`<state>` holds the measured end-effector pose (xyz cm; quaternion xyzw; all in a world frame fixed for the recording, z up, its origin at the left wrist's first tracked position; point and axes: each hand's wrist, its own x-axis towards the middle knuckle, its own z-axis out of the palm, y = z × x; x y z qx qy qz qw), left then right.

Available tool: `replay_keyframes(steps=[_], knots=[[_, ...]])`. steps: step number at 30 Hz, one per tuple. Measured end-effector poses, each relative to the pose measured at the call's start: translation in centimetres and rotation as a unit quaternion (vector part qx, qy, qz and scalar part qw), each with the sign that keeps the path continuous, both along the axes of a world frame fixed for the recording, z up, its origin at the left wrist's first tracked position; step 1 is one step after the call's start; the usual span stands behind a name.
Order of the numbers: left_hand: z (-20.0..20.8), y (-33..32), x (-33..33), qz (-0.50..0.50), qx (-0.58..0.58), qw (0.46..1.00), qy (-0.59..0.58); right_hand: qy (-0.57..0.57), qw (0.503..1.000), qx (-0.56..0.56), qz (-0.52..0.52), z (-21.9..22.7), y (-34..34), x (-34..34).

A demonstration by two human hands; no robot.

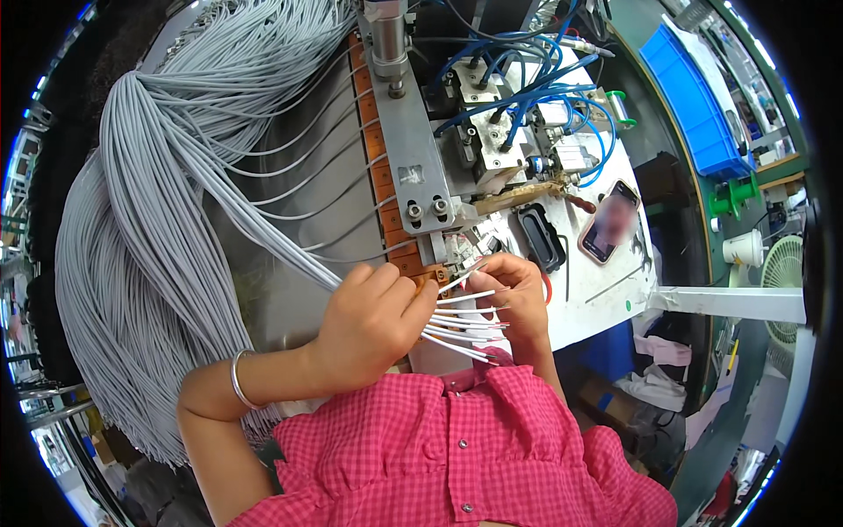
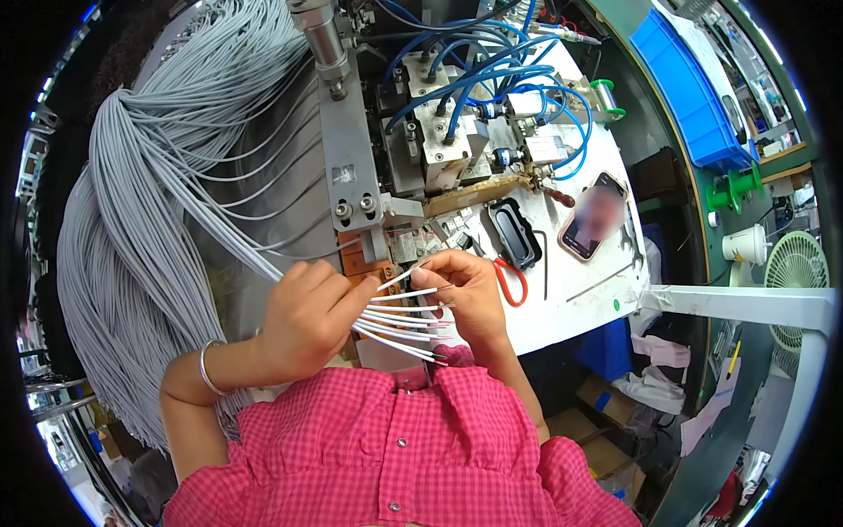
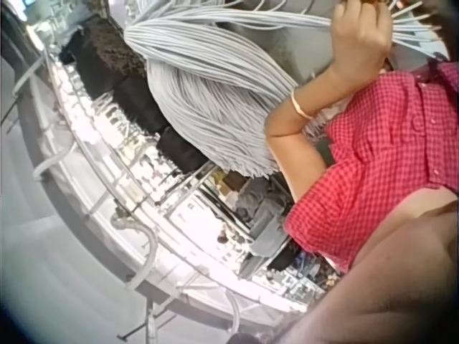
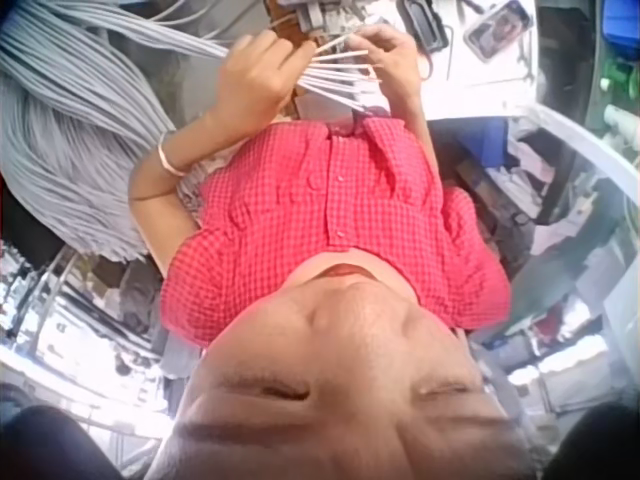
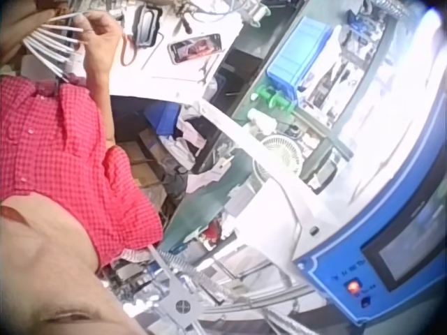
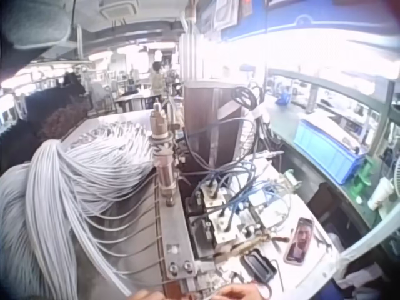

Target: The person places wire ends into a machine fixture, gathers and rearranges the bundle of cables on the table, and then positions individual wire ends into the machine by hand.

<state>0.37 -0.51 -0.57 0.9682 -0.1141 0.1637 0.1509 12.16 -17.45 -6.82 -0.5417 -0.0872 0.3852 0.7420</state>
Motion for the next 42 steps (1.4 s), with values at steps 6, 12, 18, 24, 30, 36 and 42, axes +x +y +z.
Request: replay_keyframes(steps=[6, 12, 18, 24, 30, 36, 42], knots=[[0.1, 0.0, -0.1, 0.014, 0.021, 1.0, -0.007, -0.018, 1.0, -0.006, -0.022, 0.6, 0.2, -0.8], [0.1, 0.0, 0.1, 0.018, -0.015, 0.999, 0.033, -0.012, 0.998, 0.055, 0.007, 0.6, 0.0, -0.6], [0.3, 0.2, 0.0, 0.007, -0.015, 0.998, 0.061, -0.011, 0.993, 0.035, 0.114, 0.7, -0.3, -0.1], [-0.4, -0.1, 0.4, -0.021, -0.014, 0.999, 0.032, 0.003, 0.995, 0.078, 0.063, 0.4, -0.2, 0.0], [0.0, 0.4, 0.4, 0.009, -0.028, 0.999, 0.028, -0.076, 0.995, -0.044, 0.047, -0.1, 0.8, -0.1], [0.0, 0.3, 0.0, 0.017, -0.005, 0.997, 0.08, -0.012, 0.987, -0.084, 0.138, -0.5, 0.6, 0.7], [-0.4, 0.3, 0.2, 0.003, 0.003, 0.999, 0.043, -0.037, 0.995, -0.045, 0.086, 0.0, 0.3, 0.0]])
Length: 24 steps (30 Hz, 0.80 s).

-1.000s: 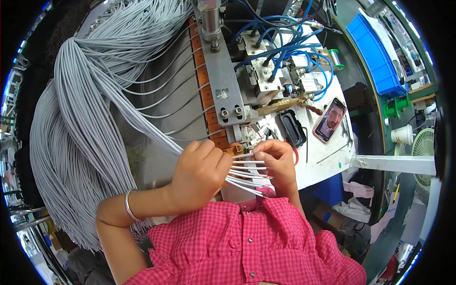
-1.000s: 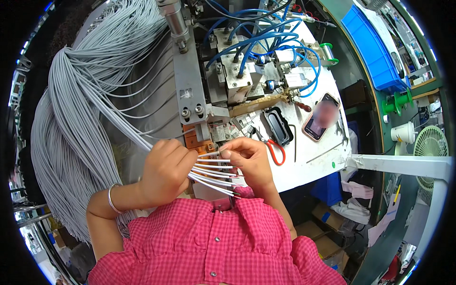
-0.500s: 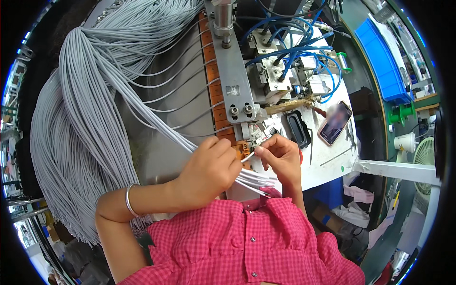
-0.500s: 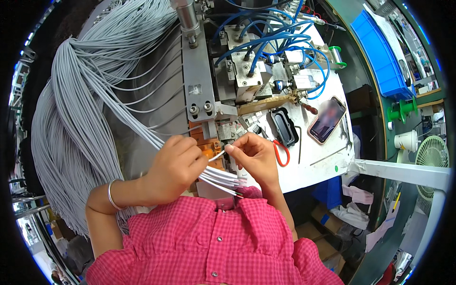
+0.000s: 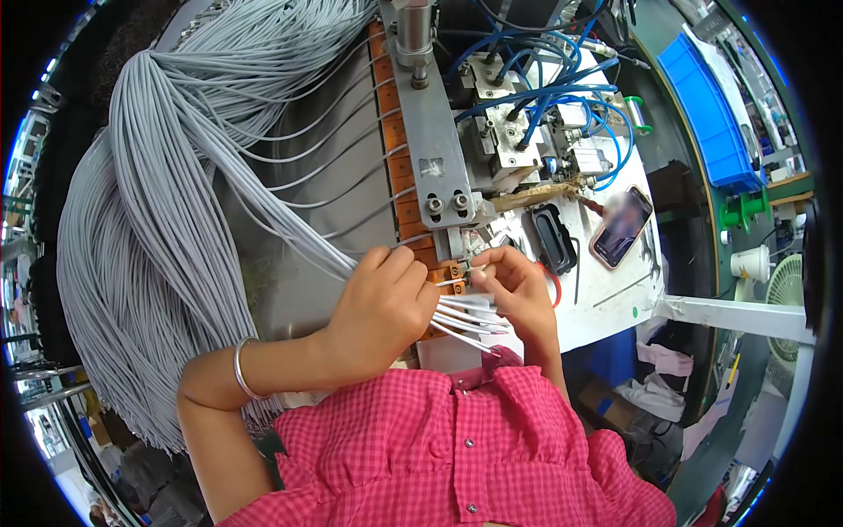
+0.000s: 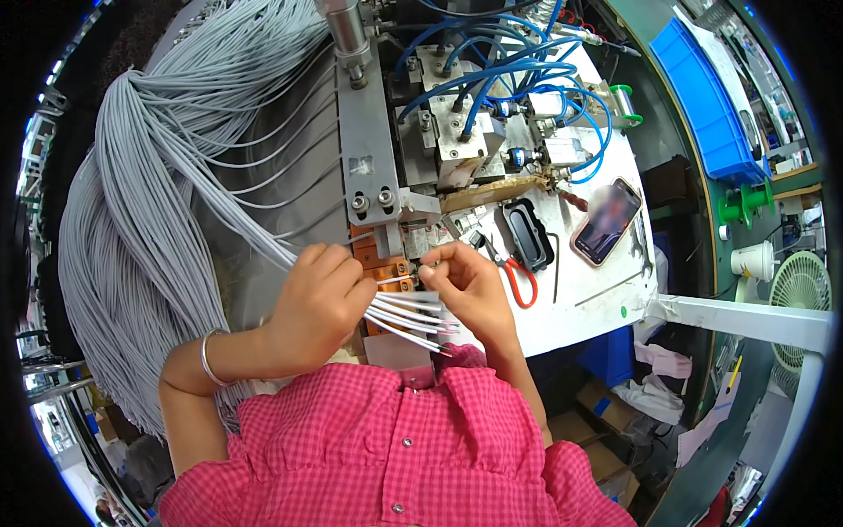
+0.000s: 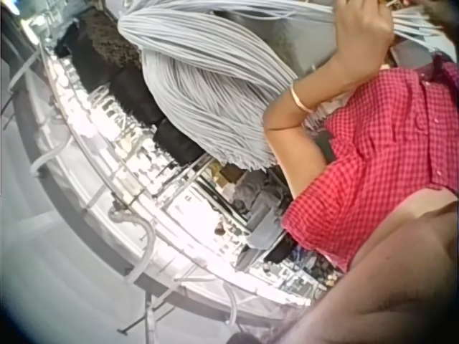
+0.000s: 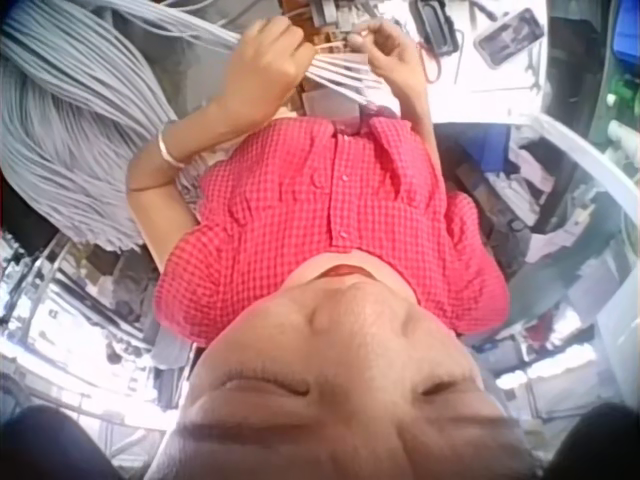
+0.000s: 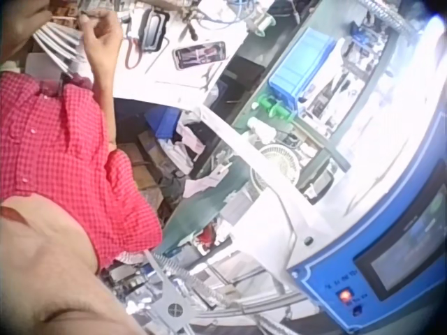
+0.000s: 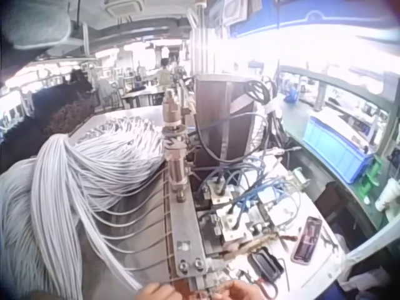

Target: The person places wire ends into a machine fixture, gathers and rearranges the bundle of cables on the table, and then positions individual wire ends into the machine by hand.

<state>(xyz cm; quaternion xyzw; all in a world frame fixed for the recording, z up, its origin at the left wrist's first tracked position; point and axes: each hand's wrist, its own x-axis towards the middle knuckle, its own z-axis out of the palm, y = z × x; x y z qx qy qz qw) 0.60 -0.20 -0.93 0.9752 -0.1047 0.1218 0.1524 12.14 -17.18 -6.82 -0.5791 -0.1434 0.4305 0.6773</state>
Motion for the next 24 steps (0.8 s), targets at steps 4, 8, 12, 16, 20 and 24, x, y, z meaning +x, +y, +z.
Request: replay_keyframes(steps=[4, 8, 12, 16, 20, 24], knots=[[0.36, -0.13, -0.05, -0.001, -0.007, 1.0, -0.005, -0.038, 0.998, 0.01, -0.047, 0.97, -0.19, -0.2], [0.5, -0.33, -0.08, -0.006, -0.023, 1.0, -0.008, -0.022, 0.998, 0.013, -0.063, 1.17, -0.05, -0.47], [0.57, -0.08, -0.21, 0.015, -0.007, 1.0, 0.005, -0.016, 0.997, 0.021, -0.074, 0.87, -0.19, -0.62], [0.62, -0.08, -0.11, 0.008, -0.036, 0.999, 0.006, 0.029, 0.997, 0.065, 0.0, 0.72, -0.27, -0.14], [0.76, 0.0, -0.15, -0.008, -0.017, 1.0, 0.023, 0.051, 0.992, 0.094, 0.065, 0.92, -0.32, 0.05], [0.42, -0.26, -0.18, 0.019, -0.01, 1.0, 0.017, 0.005, 0.999, 0.042, -0.011, 0.99, -0.51, 0.06]])
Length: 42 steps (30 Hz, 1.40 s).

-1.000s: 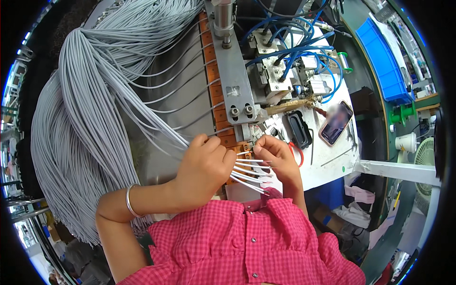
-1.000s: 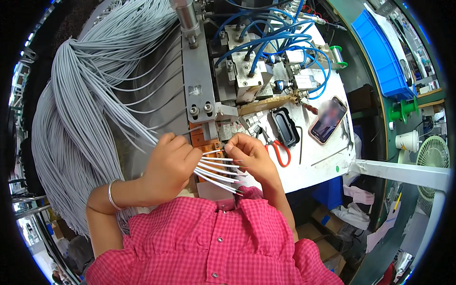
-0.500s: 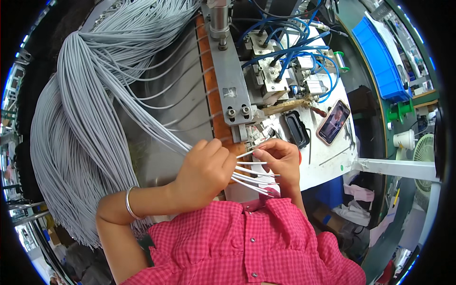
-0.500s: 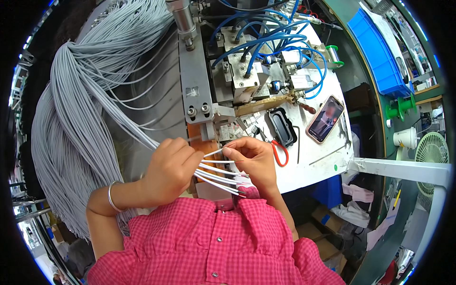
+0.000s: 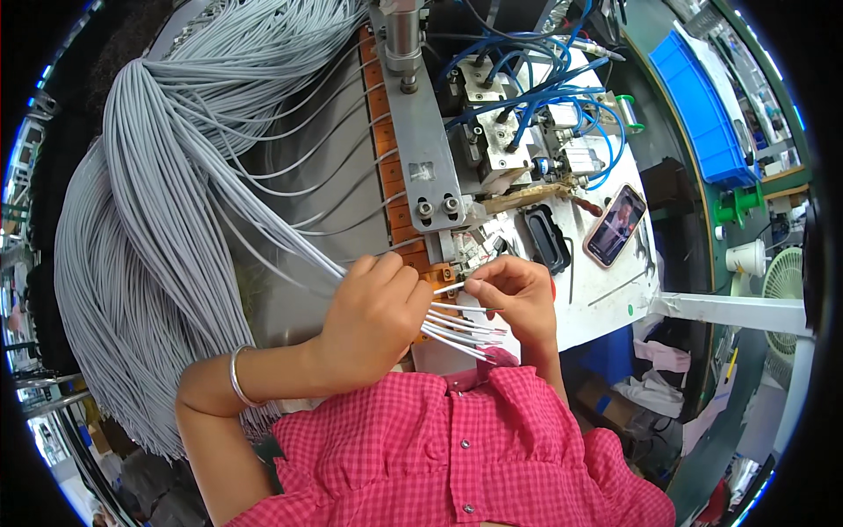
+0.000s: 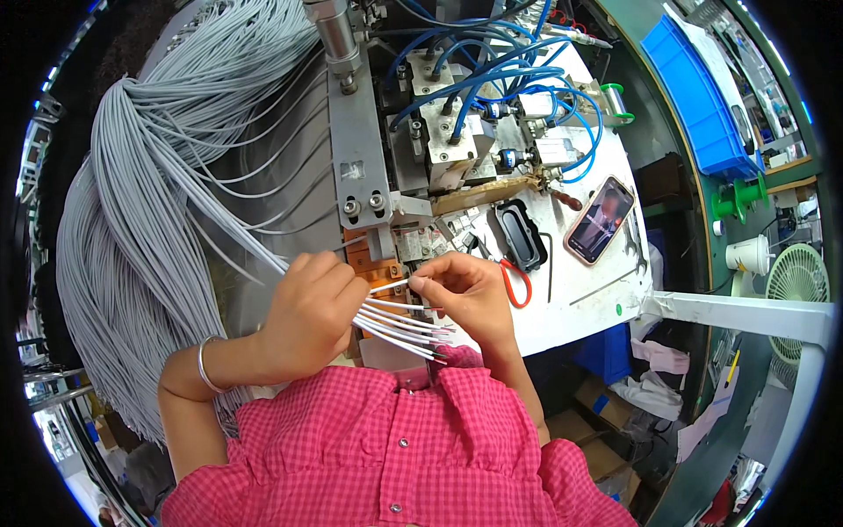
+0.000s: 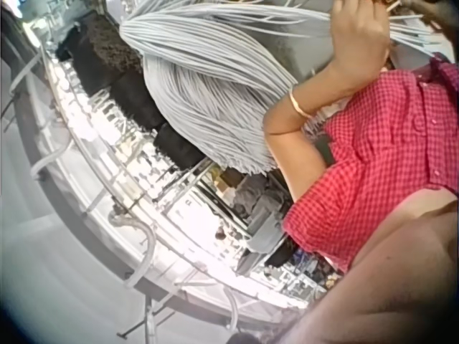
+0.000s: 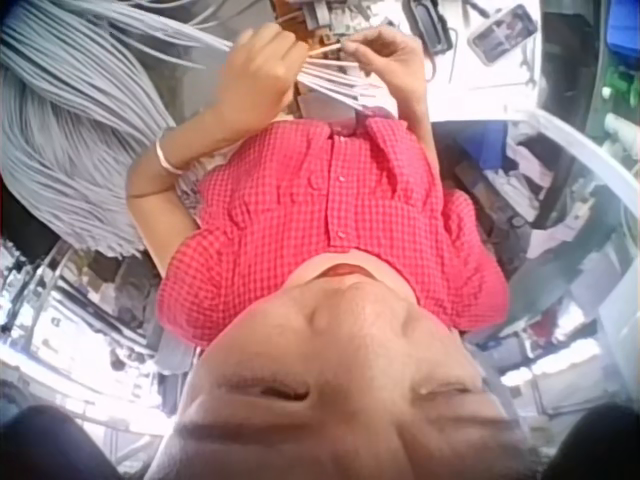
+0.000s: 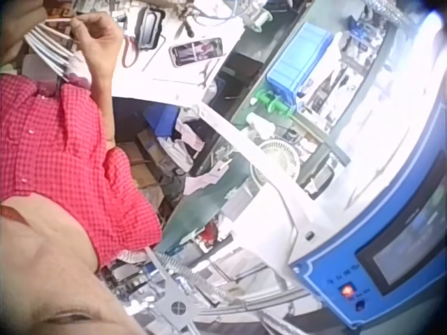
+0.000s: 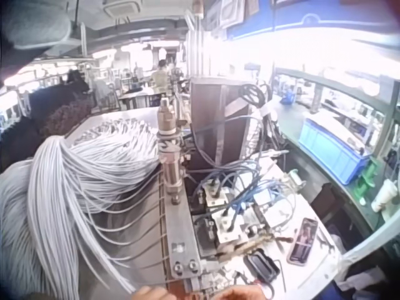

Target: The person places wire ends into a machine fixture, gathers and rearranges the bundle of cables on the table, and then positions individual wire ends into the machine by hand.

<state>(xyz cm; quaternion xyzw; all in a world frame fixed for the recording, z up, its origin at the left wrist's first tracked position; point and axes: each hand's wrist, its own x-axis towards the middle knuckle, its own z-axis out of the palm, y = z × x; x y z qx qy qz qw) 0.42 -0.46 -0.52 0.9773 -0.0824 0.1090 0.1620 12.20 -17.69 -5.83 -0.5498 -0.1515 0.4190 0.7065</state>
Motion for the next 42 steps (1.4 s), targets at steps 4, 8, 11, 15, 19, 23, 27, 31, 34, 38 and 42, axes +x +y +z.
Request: replay_keyframes(steps=[4, 8, 11, 15, 19, 23, 27, 31, 34, 38, 42], knots=[[-0.5, -0.1, 0.3, -0.068, -0.038, 0.996, -0.037, -0.013, 1.0, 0.014, -0.012, -0.6, 0.3, -0.1], [-0.3, 0.1, 0.4, -0.018, -0.023, 0.998, -0.054, -0.091, 0.994, -0.045, -0.041, -1.5, 1.1, -0.4], [0.3, 0.4, -0.1, -0.002, -0.011, 1.0, 0.002, -0.036, 0.997, -0.055, -0.041, -1.8, 1.2, -0.2], [-0.1, 0.3, 0.1, -0.005, -0.002, 1.0, 0.019, 0.02, 0.996, -0.068, 0.06, -1.7, 0.8, 0.6], [-0.6, 0.2, 0.3, -0.021, 0.009, 1.0, -0.014, 0.033, 0.994, -0.092, 0.049, -1.0, 0.4, 0.6], [-0.5, 0.0, 0.2, -0.02, 0.016, 0.999, -0.035, -0.054, 0.998, -0.021, -0.013, -0.2, 0.2, 0.1], [-0.3, 0.0, 0.2, -0.033, -0.004, 0.998, -0.043, -0.038, 0.998, -0.011, -0.043, -0.1, 0.3, -0.4], [0.0, 0.1, -0.1, -0.019, -0.014, 0.999, -0.025, -0.042, 0.996, -0.018, -0.072, -0.4, 0.3, -0.7], [0.2, 0.1, -0.2, -0.004, -0.009, 1.0, -0.011, 0.008, 0.998, -0.033, -0.057, -0.4, 0.2, -0.8], [0.2, 0.2, 0.0, -0.007, -0.014, 1.0, -0.017, 0.059, 0.991, 0.109, 0.048, -0.2, 0.3, -0.5], [0.2, 0.2, 0.0, -0.017, -0.032, 0.999, -0.02, 0.047, 0.991, 0.052, 0.114, 0.4, 0.0, -0.1]])
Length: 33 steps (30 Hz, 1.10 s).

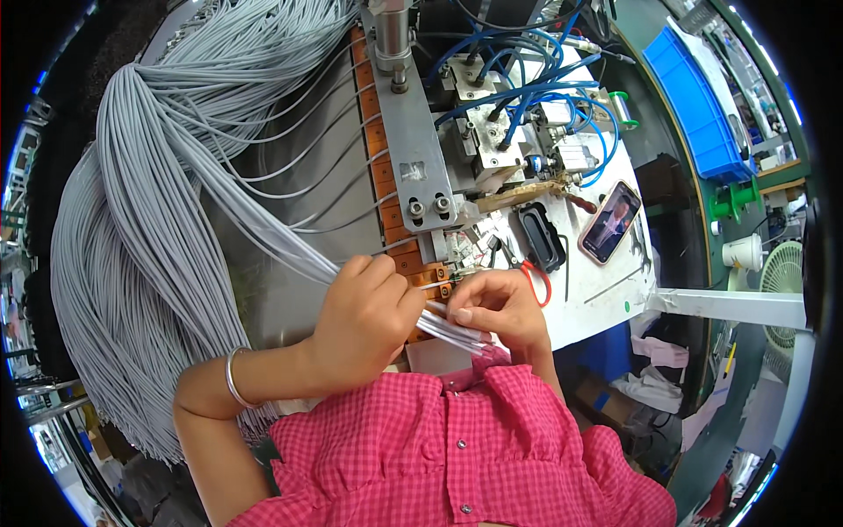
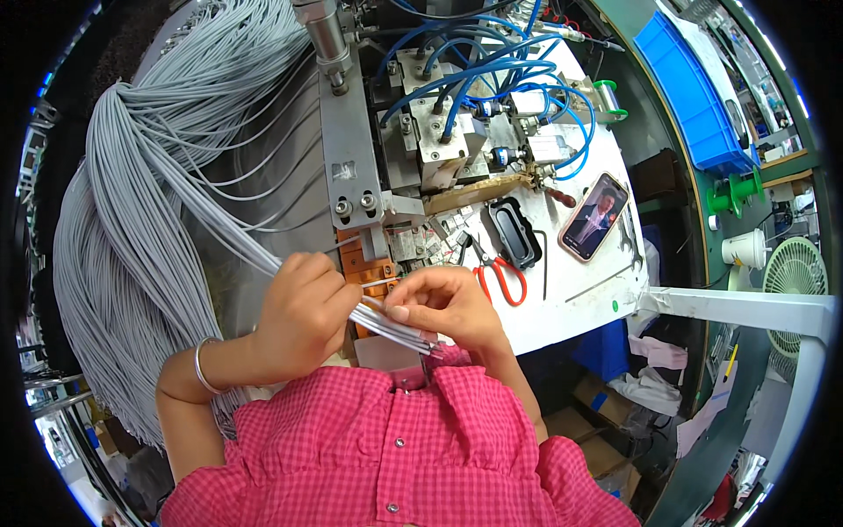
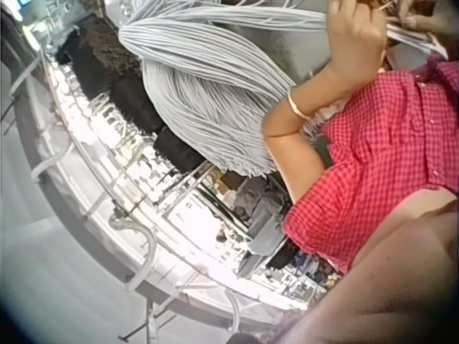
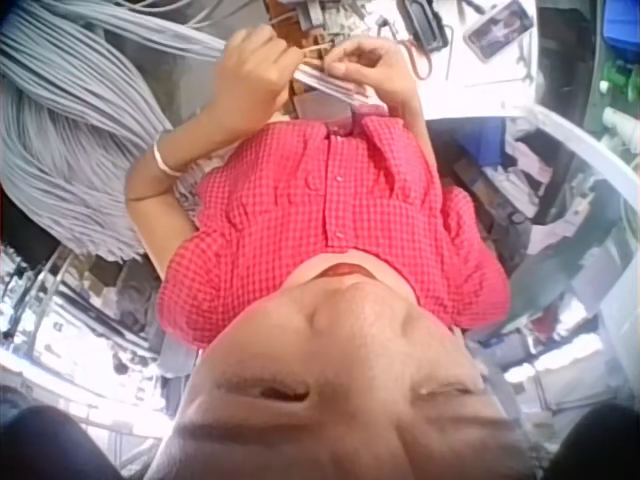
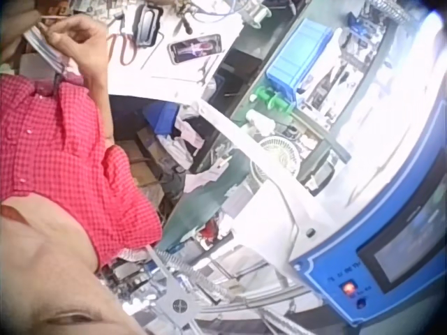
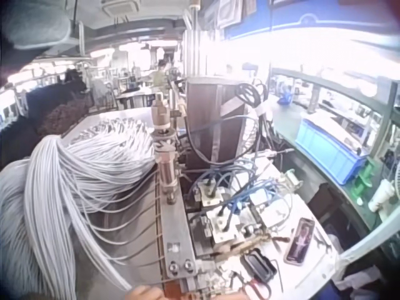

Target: The person places wire ends into a machine fixture, gathers and rearranges the bundle of cables on the table, and then positions individual wire ends into the machine by hand.

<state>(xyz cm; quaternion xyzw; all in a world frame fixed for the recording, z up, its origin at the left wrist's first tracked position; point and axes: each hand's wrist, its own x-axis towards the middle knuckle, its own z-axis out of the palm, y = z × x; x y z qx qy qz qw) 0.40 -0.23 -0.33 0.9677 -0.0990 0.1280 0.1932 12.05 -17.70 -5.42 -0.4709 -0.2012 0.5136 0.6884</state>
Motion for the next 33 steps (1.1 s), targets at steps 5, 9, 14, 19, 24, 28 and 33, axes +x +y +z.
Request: replay_keyframes(steps=[5, 9, 14, 19, 24, 28, 33], knots=[[-0.5, -0.3, 0.1, -0.015, 0.001, 1.0, 0.004, -0.127, 0.979, -0.082, -0.139, -0.2, 0.1, -0.2], [-0.6, -0.3, 0.3, -0.034, 0.002, 0.999, -0.014, -0.064, 0.988, -0.059, -0.13, -0.9, 0.6, -0.2], [-0.3, -0.1, 0.2, 0.022, 0.018, 1.0, -0.009, -0.079, 0.983, -0.113, -0.122, -1.7, 0.7, 0.2], [-0.7, -0.3, 0.2, 0.02, 0.03, 0.999, 0.003, -0.016, 0.992, -0.108, -0.068, -2.1, 0.8, 0.6], [-0.8, -0.3, 0.2, -0.006, 0.049, 0.999, 0.003, -0.086, 0.98, -0.12, -0.134, -1.5, 0.4, 0.0], [-0.5, -0.3, 0.2, -0.006, 0.06, 0.998, -0.021, -0.072, 0.989, -0.009, -0.13, -0.5, -0.5, 0.0], [-0.4, -0.2, 0.2, -0.028, 0.044, 0.998, -0.029, -0.099, 0.977, -0.069, -0.174, -0.4, 0.1, -0.6]])
